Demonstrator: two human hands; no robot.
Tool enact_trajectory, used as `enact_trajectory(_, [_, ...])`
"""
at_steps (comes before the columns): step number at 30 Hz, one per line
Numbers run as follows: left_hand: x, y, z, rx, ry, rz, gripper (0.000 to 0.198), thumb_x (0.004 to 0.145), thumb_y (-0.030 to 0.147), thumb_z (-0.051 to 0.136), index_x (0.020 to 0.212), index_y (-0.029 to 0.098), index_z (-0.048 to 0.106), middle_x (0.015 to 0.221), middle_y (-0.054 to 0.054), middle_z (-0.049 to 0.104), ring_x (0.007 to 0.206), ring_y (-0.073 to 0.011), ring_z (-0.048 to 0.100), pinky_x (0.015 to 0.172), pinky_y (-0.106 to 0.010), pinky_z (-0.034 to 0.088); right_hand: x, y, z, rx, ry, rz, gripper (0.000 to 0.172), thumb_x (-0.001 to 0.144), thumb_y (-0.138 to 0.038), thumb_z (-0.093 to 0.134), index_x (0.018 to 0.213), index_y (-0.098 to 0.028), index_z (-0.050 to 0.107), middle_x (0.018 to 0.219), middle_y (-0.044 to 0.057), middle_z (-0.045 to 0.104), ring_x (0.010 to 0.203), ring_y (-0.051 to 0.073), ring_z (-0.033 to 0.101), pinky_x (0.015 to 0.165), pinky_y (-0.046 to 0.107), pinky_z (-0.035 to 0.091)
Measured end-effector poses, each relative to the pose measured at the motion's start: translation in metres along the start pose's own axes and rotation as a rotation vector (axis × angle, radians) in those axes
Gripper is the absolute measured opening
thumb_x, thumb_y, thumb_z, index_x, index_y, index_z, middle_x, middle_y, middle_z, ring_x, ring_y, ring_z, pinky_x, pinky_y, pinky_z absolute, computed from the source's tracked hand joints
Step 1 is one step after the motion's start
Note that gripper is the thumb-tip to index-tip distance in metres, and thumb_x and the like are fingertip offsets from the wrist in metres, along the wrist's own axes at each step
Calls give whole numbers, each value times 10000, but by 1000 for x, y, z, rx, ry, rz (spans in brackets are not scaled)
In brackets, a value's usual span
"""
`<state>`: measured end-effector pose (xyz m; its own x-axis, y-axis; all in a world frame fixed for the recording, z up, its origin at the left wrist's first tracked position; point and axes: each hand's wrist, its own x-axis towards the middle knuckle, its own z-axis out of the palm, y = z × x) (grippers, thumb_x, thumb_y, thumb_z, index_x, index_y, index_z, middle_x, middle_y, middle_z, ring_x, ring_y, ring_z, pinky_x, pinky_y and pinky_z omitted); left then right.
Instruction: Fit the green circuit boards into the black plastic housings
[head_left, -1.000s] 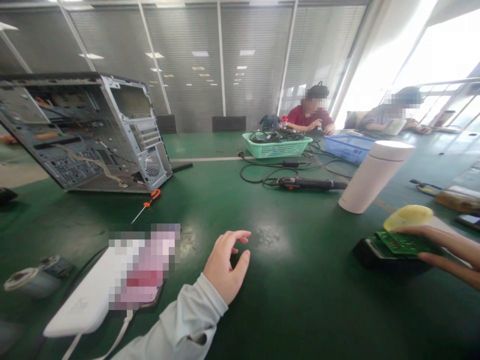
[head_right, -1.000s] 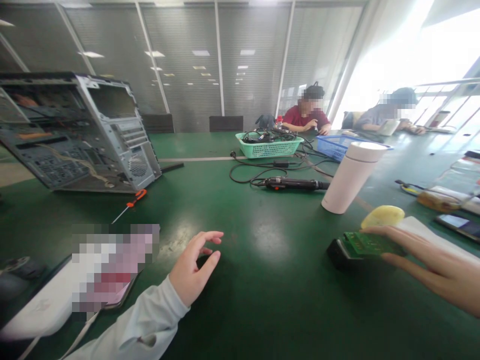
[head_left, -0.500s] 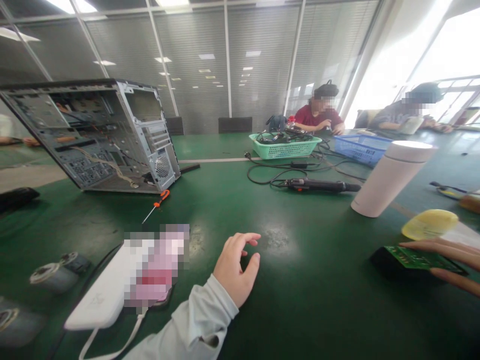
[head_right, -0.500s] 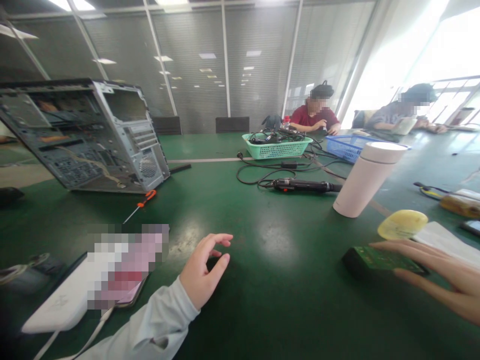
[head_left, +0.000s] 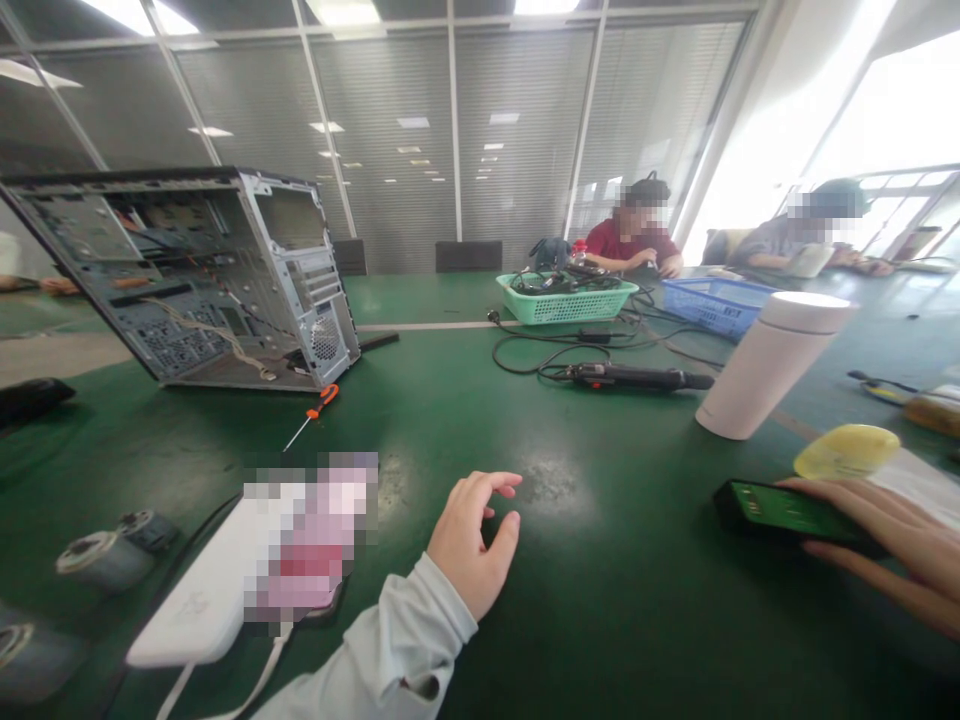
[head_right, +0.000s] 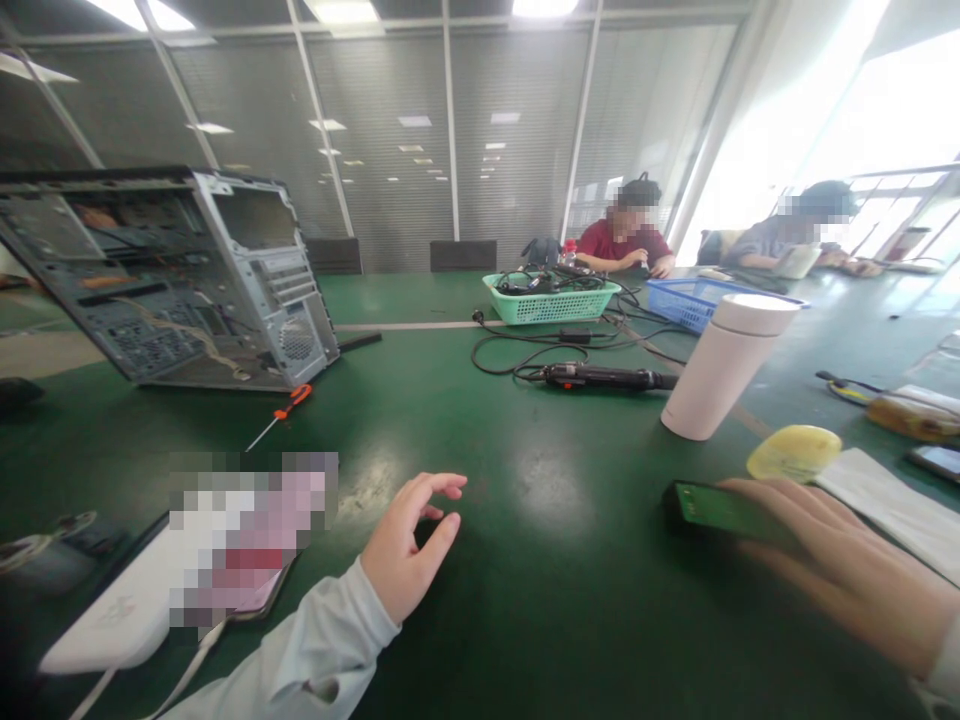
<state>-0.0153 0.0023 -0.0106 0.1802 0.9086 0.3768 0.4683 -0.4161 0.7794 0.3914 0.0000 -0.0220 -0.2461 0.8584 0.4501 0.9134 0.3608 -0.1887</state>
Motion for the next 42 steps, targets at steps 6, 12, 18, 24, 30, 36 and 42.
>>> enact_trajectory(6, [-1,1,0,-11,-21,-11,326,755,114,489,1060,204,561,967,-59,610,927,-199,566,758,-354,499,48,-93,-4,-69,150,-283,415,950,-527,324,1249,-256,419,1121,95,512,998,230,511,794,377,455])
enact_trajectory(12, [-3,-5,3,-48,8,-10,490,706,80,514,1180,198,476,1061,-77,584,988,-212,552,798,-368,491,64,-204,26,267,202,-260,280,955,-379,409,1164,-193,413,1105,85,496,1035,195,484,846,310,451])
enact_trajectory(18, [0,-8,5,-92,15,-61,262,728,96,485,965,176,562,947,-64,601,935,-215,566,819,-397,489,55,-217,59,648,17,22,265,902,-407,454,1040,-182,487,974,65,531,882,177,529,763,310,466])
enact_trajectory(24, [-1,0,2,-76,-4,-23,448,631,36,444,1033,189,572,943,-60,588,914,-209,551,753,-353,501,66,-216,51,1574,-615,764,455,842,-600,517,967,-164,480,745,11,510,627,114,525,483,191,461])
enact_trajectory(30, [-1,1,0,-94,-38,-18,639,616,31,427,1224,216,498,983,-54,596,957,-209,555,784,-364,496,73,-212,47,1995,-792,1141,584,1010,-476,194,889,-69,595,760,72,574,660,122,603,536,206,498])
enact_trajectory(36, [-4,1,3,-125,-3,-83,654,681,80,472,1313,232,401,1055,-61,586,1017,-205,549,802,-363,493,73,-209,49,2057,-756,1153,594,1021,-441,159,925,-71,613,847,75,607,764,140,628,598,220,512])
enact_trajectory(42, [-4,0,3,-141,8,-102,619,717,119,500,1313,249,396,1083,-62,575,1038,-205,543,821,-370,484,72,-209,53,2048,-718,1138,501,1019,-409,194,974,-103,588,1006,83,582,818,129,609,639,223,512])
